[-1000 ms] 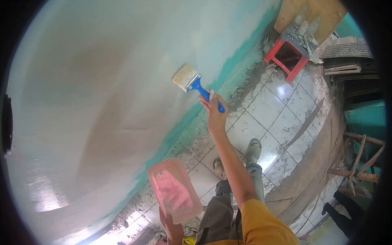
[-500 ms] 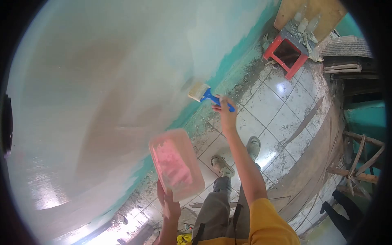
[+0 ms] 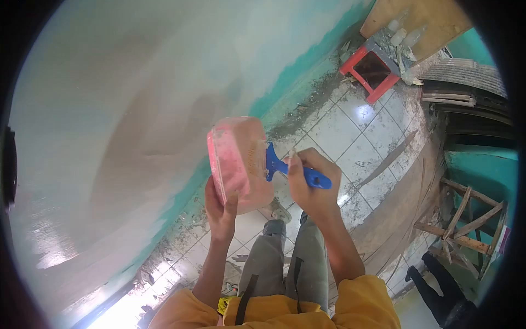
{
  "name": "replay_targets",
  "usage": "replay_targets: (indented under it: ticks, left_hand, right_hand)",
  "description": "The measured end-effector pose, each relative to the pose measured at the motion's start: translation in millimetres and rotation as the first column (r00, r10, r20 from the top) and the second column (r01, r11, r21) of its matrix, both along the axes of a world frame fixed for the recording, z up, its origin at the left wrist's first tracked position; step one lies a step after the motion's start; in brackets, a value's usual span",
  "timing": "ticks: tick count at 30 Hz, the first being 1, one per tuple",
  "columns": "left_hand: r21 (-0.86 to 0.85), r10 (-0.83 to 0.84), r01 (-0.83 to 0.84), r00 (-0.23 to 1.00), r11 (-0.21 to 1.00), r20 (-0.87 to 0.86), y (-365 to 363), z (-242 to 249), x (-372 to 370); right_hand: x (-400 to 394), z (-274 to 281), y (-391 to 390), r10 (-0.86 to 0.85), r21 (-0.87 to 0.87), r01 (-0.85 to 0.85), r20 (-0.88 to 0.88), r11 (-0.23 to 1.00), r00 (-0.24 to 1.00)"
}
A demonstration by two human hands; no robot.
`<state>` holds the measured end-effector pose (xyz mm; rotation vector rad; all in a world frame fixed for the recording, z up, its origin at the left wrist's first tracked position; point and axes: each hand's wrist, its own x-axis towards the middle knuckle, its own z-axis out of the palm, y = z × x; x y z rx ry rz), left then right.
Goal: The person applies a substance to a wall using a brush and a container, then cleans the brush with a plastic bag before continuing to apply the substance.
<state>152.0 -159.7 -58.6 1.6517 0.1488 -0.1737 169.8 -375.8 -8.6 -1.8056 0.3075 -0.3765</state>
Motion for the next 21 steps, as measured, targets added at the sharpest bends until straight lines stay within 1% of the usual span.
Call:
replay_targets:
  ticks: [1, 3, 4, 5, 8, 10, 11, 13, 14, 15, 17, 18, 19, 21]
  left_hand:
    - [-0.002, 0.0, 0.0, 1.0, 1.0, -0.001, -5.4, 2.5, -0.3]
    - [0.055, -0.041, 0.04, 0.999, 0.998, 0.01, -17.3, 8.8, 0.4]
    - [0.053, -0.043, 0.042, 0.999, 0.998, 0.009, -23.0, 9.6, 0.9]
    - [0.075, -0.053, 0.053, 0.999, 0.996, 0.005, -28.0, 10.4, 1.4]
    - [0.108, -0.062, 0.065, 0.998, 0.992, -0.031, -38.6, 13.7, 5.5]
    - [0.117, -0.052, 0.058, 0.997, 0.991, -0.06, -47.1, 15.9, 7.8]
    - [0.115, -0.03, 0.037, 0.998, 0.993, -0.063, -50.5, 17.2, 8.1]
    - [0.113, 0.001, 0.006, 0.998, 0.994, -0.058, -61.1, 19.3, 11.6]
    - [0.115, 0.016, -0.008, 0.998, 0.993, -0.066, -65.8, 19.0, 12.4]
    - [0.117, 0.031, -0.022, 0.997, 0.993, -0.073, -70.3, 19.3, 12.5]
    - [0.114, 0.06, -0.052, 0.996, 0.992, -0.071, -81.3, 21.9, 12.5]
    - [0.111, 0.079, -0.07, 0.994, 0.991, -0.074, -85.7, 22.4, 12.1]
    - [0.112, 0.082, -0.074, 0.995, 0.991, -0.064, -89.3, 17.7, 10.0]
    - [0.104, 0.116, -0.112, 0.993, 0.988, -0.031, -95.4, 7.6, 7.1]
  right_hand:
    - [3.3, -3.4, -2.4, 0.0, -0.002, 0.0, -0.001, 1.0, 1.0]
    - [10.7, -7.2, -4.8, -0.034, -0.119, 0.018, -0.131, 0.993, 0.991]
    - [14.7, -10.4, -6.0, -0.048, -0.186, 0.023, -0.131, 0.982, 0.99]
    - [15.8, -9.1, -10.1, -0.051, -0.187, 0.025, -0.132, 0.982, 0.99]
    - [17.4, -6.5, -20.8, -0.036, -0.15, 0.012, -0.162, 0.989, 0.986]
    - [15.3, -5.0, -35.8, -0.078, -0.058, 0.068, -0.188, 0.996, 0.979]
    - [13.7, -6.4, -42.0, -0.073, -0.059, 0.062, -0.187, 0.996, 0.98]
    - [14.0, -10.2, -57.3, -0.114, -0.023, 0.112, -0.139, 0.993, 0.984]
    - [14.8, -7.5, -64.4, -0.101, 0.031, 0.107, -0.153, 0.994, 0.983]
    - [16.1, -6.4, -71.4, -0.092, 0.032, 0.098, -0.146, 0.995, 0.985]
    - [20.6, -7.2, -87.0, -0.108, 0.04, 0.117, -0.186, 0.992, 0.977]
    - [25.8, -10.2, -94.4, -0.137, 0.026, 0.142, -0.139, 0.99, 0.981]
    - [32.2, -10.7, -102.7, -0.134, 0.03, 0.139, -0.13, 0.99, 0.982]
    - [46.0, -11.6, -118.5, -0.109, 0.081, 0.115, -0.077, 0.99, 0.991]
